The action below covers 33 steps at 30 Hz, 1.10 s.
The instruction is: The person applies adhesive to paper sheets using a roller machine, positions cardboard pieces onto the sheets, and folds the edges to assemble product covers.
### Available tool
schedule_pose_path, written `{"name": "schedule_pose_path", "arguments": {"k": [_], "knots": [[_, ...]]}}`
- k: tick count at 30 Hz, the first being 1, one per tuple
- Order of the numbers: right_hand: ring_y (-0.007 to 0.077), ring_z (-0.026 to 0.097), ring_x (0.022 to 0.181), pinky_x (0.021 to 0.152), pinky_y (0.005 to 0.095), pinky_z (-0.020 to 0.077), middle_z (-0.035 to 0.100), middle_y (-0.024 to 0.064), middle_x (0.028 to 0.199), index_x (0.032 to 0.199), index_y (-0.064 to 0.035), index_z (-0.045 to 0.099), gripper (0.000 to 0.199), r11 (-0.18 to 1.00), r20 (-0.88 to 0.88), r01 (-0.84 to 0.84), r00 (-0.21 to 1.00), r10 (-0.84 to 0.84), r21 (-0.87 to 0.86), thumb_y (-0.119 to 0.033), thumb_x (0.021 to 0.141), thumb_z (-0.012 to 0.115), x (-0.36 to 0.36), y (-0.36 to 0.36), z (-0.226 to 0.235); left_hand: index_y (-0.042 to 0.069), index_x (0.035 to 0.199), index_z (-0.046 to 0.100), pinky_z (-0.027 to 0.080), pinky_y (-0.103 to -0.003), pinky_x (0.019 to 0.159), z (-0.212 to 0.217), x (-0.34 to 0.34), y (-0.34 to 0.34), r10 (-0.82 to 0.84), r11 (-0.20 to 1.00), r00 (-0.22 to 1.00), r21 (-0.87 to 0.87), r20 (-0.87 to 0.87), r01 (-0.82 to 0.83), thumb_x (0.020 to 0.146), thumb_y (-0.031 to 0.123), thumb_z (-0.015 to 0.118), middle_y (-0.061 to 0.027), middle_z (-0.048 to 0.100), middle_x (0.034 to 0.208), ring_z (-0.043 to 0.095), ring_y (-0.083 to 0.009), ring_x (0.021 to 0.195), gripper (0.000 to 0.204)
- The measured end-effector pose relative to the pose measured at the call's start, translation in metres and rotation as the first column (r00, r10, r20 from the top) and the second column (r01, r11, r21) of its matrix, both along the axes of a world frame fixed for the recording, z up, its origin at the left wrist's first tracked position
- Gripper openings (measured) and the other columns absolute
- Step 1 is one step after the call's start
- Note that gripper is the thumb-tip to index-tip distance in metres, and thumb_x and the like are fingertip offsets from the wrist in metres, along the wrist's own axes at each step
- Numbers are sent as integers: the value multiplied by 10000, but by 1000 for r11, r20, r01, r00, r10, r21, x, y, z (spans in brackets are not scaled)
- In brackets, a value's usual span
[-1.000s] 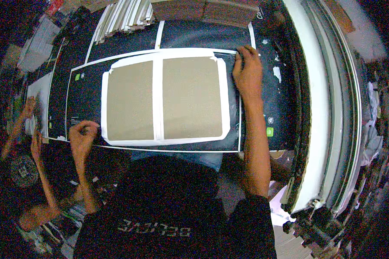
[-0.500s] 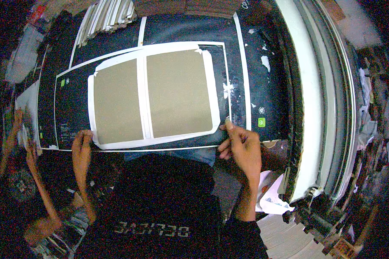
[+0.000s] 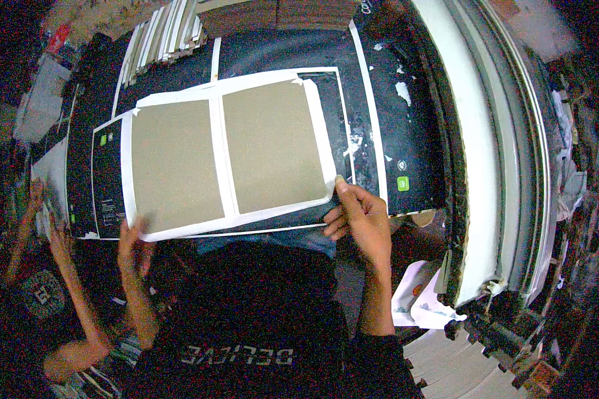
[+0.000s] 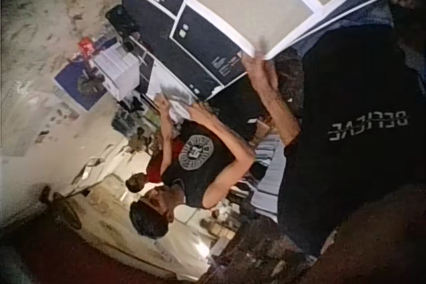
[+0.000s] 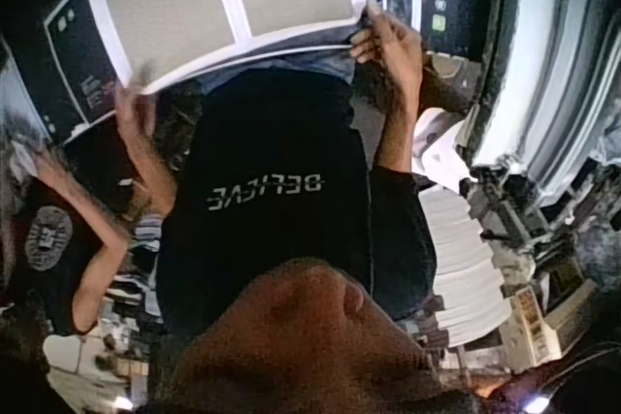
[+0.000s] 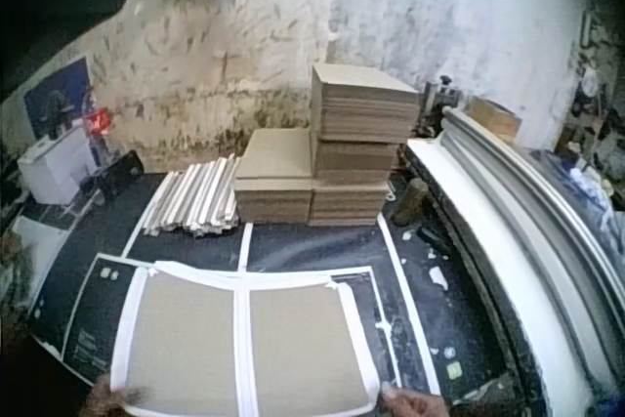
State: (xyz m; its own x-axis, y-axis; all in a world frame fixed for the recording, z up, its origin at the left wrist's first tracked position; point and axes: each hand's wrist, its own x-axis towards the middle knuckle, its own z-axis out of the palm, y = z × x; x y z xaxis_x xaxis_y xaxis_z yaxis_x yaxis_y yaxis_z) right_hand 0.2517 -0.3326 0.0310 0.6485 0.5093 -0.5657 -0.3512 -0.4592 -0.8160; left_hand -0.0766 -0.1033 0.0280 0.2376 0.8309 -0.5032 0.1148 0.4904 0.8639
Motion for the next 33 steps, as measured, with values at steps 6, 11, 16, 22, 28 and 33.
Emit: {"name": "schedule_pose_path", "arguments": {"k": [6,11,16,22,28,33], "knots": [[129,631,544,488,246,432,676,96,695,1104,13,700,519,999,80,-41,996,39,18,-481,1055,546,1,-5,0,-95,1393,362,699,-363,701,4,42,-13,136,985,991,109,1,-136,893,99,763,-254,570,1286,718,-278,1019,670],[143,689,822,683,260,500,735,112,938,1175,2,704,406,974,362,131,913,-190,182,-357,1081,539,14,-12,-7,-132,1254,538,688,-311,610,15,3,16,228,973,946,-15,233,-231,907,56,703,-216,679,1112,754,-239,877,428],[373,458,1427,1195,440,322,485,289,1507,1503,41,432,537,992,768,-95,640,-4,84,-271,1075,520,32,33,-9,-105,1196,605,589,-231,620,-11,-74,35,235,959,972,156,25,-236,881,95,757,-161,695,1065,711,-172,882,403],[406,188,1556,1260,530,156,221,288,1654,1579,24,285,797,853,859,-229,102,501,-470,-486,1020,535,-15,69,-46,-45,1175,611,335,-149,354,-28,-127,48,273,955,962,108,30,-275,906,101,750,-90,677,993,546,-31,565,336],[324,210,1561,1274,466,169,262,198,1666,1574,21,294,815,634,761,-627,101,641,-452,-540,1019,498,-63,40,-25,-22,1152,602,314,-151,345,-38,-130,61,356,921,934,152,43,-358,913,95,752,-80,665,1022,529,-32,545,306],[345,212,1555,1276,479,164,242,211,1666,1587,25,250,846,527,668,-710,107,737,-468,-568,1024,465,-66,1,-18,-51,1268,589,306,-163,354,-56,-149,84,349,927,922,81,166,-365,956,74,691,-89,674,1111,564,-47,623,351]]}}
